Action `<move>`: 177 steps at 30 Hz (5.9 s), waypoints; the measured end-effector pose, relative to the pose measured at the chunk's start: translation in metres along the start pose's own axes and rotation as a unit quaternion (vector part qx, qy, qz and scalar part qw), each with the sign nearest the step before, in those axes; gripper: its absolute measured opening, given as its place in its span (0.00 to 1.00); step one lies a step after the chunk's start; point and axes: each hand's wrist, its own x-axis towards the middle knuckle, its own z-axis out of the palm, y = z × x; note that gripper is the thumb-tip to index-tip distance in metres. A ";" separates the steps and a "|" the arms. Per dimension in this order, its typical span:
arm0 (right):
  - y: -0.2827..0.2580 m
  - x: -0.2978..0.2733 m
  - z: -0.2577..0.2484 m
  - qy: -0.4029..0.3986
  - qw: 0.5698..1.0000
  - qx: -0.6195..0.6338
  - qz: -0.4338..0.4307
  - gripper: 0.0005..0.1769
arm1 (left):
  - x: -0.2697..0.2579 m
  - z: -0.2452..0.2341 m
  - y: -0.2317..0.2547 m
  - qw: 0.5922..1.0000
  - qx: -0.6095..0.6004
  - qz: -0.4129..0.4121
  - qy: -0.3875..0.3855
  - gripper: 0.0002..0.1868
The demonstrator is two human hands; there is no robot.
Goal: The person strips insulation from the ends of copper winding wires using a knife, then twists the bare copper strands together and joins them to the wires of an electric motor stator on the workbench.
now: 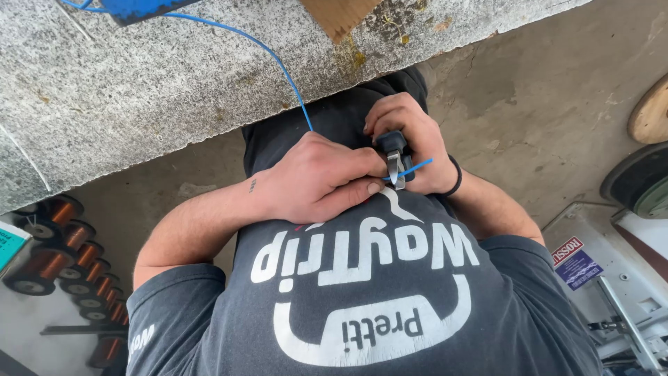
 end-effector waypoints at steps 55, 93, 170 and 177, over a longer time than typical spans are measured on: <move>-0.074 0.042 -0.096 -0.004 0.920 -0.372 -0.122 0.33 | -0.020 -0.018 0.003 0.993 -0.039 -0.112 0.027 0.22; -0.107 0.100 -0.026 -0.161 0.822 -0.448 -0.310 0.23 | -0.040 -0.017 -0.009 0.963 0.216 -0.062 0.148 0.06; -0.010 0.119 -0.191 0.151 0.904 -0.399 0.033 0.13 | 0.052 -0.087 0.085 0.802 0.473 0.247 0.268 0.11; -0.020 0.099 -0.169 0.189 0.921 -0.339 0.031 0.10 | 0.042 -0.070 0.065 0.778 0.480 0.284 0.289 0.11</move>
